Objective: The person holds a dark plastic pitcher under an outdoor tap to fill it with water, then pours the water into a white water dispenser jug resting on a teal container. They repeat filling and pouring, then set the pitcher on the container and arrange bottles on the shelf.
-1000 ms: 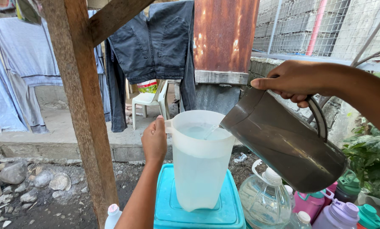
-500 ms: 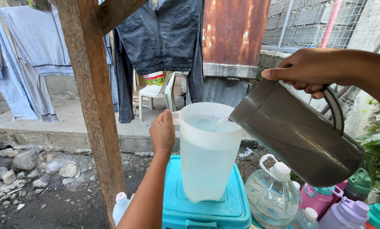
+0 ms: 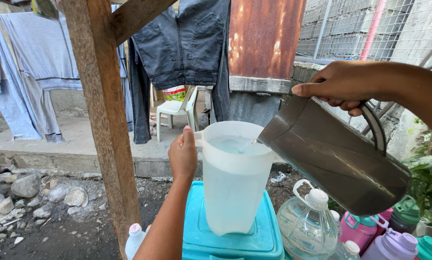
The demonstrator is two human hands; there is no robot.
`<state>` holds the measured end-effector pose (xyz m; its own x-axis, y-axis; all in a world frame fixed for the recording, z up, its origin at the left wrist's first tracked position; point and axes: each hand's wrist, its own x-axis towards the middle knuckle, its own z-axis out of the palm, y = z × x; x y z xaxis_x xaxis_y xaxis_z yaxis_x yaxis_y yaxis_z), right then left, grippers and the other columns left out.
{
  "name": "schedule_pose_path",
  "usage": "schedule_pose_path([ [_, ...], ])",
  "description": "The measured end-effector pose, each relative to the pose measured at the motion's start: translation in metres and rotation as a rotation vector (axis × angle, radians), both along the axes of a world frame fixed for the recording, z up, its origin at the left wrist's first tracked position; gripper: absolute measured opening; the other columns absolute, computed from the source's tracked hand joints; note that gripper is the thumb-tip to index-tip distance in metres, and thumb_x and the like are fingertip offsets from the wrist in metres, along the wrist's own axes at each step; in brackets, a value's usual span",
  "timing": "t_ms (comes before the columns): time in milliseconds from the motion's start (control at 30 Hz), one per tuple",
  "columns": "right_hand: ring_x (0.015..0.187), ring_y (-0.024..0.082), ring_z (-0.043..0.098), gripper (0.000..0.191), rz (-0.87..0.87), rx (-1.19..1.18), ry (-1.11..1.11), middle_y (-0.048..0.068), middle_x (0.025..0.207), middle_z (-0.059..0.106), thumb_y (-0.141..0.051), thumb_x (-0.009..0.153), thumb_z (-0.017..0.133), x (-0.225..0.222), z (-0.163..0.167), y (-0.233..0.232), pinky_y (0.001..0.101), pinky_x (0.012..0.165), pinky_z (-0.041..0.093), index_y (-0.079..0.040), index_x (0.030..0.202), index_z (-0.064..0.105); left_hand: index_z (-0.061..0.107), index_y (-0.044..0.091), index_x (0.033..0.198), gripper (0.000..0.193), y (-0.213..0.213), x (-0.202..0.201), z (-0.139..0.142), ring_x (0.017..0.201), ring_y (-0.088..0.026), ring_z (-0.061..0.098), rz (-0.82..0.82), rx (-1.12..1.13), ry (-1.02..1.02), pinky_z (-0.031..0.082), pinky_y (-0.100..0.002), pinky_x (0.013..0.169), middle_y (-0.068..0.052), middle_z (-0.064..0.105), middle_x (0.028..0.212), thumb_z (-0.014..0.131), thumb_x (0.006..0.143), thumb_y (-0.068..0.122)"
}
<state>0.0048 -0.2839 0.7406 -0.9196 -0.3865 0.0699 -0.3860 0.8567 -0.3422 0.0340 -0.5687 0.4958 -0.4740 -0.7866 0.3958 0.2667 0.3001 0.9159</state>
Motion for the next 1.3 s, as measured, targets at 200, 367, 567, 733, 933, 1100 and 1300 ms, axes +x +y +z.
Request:
schedule_pose_path([
  [200, 0.047, 0.019, 0.036, 0.067, 0.001, 0.004, 0.002, 0.005, 0.06, 0.034, -0.064, 0.091, 0.062, -0.0026, -0.0002, 0.0005, 0.0399, 0.045, 0.037, 0.002, 0.081, 0.06, 0.059, -0.001, 0.077, 0.062, -0.0024, -0.004, -0.0034, 0.065, -0.022, 0.053, 0.007, -0.018, 0.013, 0.046, -0.044, 0.067, -0.015, 0.061, 0.066, 0.042, 0.099, 0.054],
  [367, 0.048, 0.02, 0.037, 0.067, 0.003, 0.01, 0.007, 0.005, 0.06, 0.034, -0.064, 0.09, 0.062, -0.0048, -0.0006, 0.0009, 0.0399, 0.046, 0.036, 0.002, 0.082, 0.061, 0.057, -0.002, 0.074, 0.064, -0.0026, -0.0058, -0.0053, 0.064, -0.02, 0.049, -0.004, 0.004, 0.01, 0.045, -0.043, 0.064, -0.013, 0.059, 0.064, 0.042, 0.1, 0.055],
  [567, 0.047, 0.02, 0.038, 0.067, 0.009, 0.018, 0.029, 0.006, 0.06, 0.036, -0.063, 0.09, 0.063, -0.0053, -0.0012, -0.0008, 0.0406, 0.046, 0.037, 0.003, 0.081, 0.06, 0.057, -0.001, 0.073, 0.065, -0.0023, -0.0042, -0.0048, 0.063, -0.019, 0.049, -0.004, 0.006, 0.002, 0.045, -0.043, 0.063, -0.012, 0.059, 0.064, 0.042, 0.1, 0.056],
  [733, 0.048, 0.02, 0.037, 0.068, 0.006, 0.015, 0.033, 0.006, 0.061, 0.034, -0.064, 0.09, 0.063, -0.0048, -0.0008, -0.0004, 0.0403, 0.046, 0.035, 0.003, 0.081, 0.059, 0.061, -0.001, 0.075, 0.065, 0.0001, -0.0026, -0.0033, 0.064, -0.02, 0.052, -0.01, 0.0, 0.008, 0.047, -0.042, 0.066, -0.012, 0.062, 0.066, 0.041, 0.1, 0.056],
  [933, 0.048, 0.02, 0.037, 0.066, 0.0, 0.013, 0.031, 0.005, 0.06, 0.035, -0.064, 0.089, 0.063, -0.0024, 0.0002, -0.001, 0.0404, 0.046, 0.036, 0.001, 0.078, 0.059, 0.066, 0.0, 0.078, 0.065, 0.0019, 0.0002, -0.0012, 0.066, -0.022, 0.056, -0.006, 0.012, -0.021, 0.048, -0.042, 0.068, -0.013, 0.065, 0.068, 0.041, 0.099, 0.056],
  [1100, 0.047, 0.021, 0.037, 0.069, -0.003, 0.029, 0.042, 0.006, 0.058, 0.033, -0.065, 0.09, 0.063, -0.0019, -0.0002, -0.0016, 0.0411, 0.046, 0.036, 0.001, 0.073, 0.052, 0.067, 0.001, 0.079, 0.063, 0.0015, 0.0001, -0.0018, 0.067, -0.022, 0.056, -0.009, 0.024, -0.024, 0.048, -0.043, 0.068, -0.013, 0.065, 0.069, 0.041, 0.098, 0.056],
  [1300, 0.046, 0.021, 0.035, 0.068, 0.005, 0.045, 0.046, 0.006, 0.056, 0.031, -0.063, 0.091, 0.063, -0.0026, -0.0001, -0.0032, 0.0419, 0.046, 0.034, -0.001, 0.07, 0.049, 0.065, -0.001, 0.079, 0.064, 0.0, -0.0006, -0.0032, 0.066, -0.023, 0.056, -0.002, 0.01, -0.014, 0.048, -0.044, 0.067, -0.015, 0.064, 0.068, 0.041, 0.098, 0.056],
])
